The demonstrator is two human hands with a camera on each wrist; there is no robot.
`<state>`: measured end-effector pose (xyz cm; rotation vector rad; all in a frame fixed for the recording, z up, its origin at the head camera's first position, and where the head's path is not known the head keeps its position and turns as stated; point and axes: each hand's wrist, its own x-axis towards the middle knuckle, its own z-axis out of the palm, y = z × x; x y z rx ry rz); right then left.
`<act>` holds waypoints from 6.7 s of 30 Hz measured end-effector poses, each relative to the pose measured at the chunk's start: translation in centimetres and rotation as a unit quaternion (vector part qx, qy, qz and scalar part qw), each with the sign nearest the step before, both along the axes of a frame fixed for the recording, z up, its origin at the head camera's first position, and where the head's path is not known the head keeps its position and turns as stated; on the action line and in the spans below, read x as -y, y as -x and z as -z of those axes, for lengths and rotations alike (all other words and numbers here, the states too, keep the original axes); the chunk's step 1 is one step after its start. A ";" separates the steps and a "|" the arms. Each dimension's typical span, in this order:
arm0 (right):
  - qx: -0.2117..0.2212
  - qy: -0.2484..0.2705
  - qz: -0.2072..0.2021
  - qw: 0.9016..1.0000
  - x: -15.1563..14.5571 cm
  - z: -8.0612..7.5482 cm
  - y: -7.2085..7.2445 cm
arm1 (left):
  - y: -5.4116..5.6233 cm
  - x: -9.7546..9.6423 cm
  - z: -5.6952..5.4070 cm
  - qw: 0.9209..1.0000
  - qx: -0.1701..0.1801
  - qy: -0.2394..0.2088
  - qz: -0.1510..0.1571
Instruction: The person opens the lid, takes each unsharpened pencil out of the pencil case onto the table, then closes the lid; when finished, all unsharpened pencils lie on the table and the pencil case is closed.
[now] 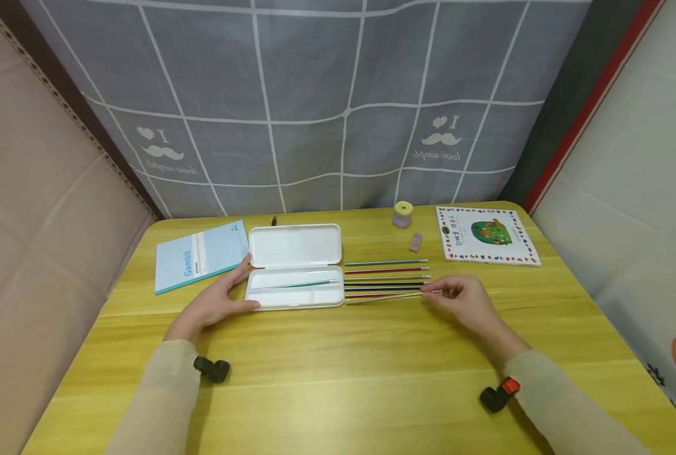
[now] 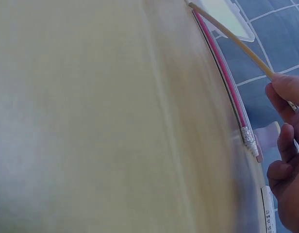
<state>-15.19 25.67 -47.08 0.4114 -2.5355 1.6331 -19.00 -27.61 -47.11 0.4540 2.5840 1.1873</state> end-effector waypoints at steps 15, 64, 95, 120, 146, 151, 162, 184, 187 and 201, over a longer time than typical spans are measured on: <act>-0.071 -0.218 -0.010 0.973 0.3 0.4 0.2 | 0.0 0.1 0.2 1.000 -0.002 -0.008 0.001; -0.023 -0.142 -0.094 0.985 11.3 -3.3 5.3 | 0.5 0.1 0.3 1.000 -0.013 0.001 0.009; -0.017 -0.305 -0.100 0.947 19.7 -1.6 7.7 | 0.4 0.0 -0.1 1.000 0.006 -0.004 0.001; -0.044 -0.127 -0.122 0.983 14.9 -1.4 6.7 | 0.3 -0.2 0.0 1.000 0.004 -0.002 0.000; -0.049 -0.084 -0.053 0.994 4.0 -1.6 2.3 | 0.1 0.1 0.0 1.000 -0.008 0.014 0.001; -0.049 -0.083 -0.058 0.994 1.5 -1.7 1.3 | 0.2 0.0 0.0 1.000 -0.007 0.014 0.002; 0.002 -0.089 -0.082 0.993 -1.0 -1.0 -0.2 | 0.1 0.0 -0.1 1.000 -0.006 0.015 0.000; -0.058 -0.138 -0.113 0.982 -0.8 0.5 -0.4 | 0.4 0.2 0.2 1.000 -0.001 0.007 0.002; -0.069 -0.153 -0.112 0.979 -0.7 0.6 -0.3 | 0.4 0.2 0.1 1.000 -0.002 0.005 0.003; -0.082 -0.176 -0.086 0.977 -0.5 0.2 0.0 | 0.4 0.1 -0.2 1.000 -0.012 0.012 0.004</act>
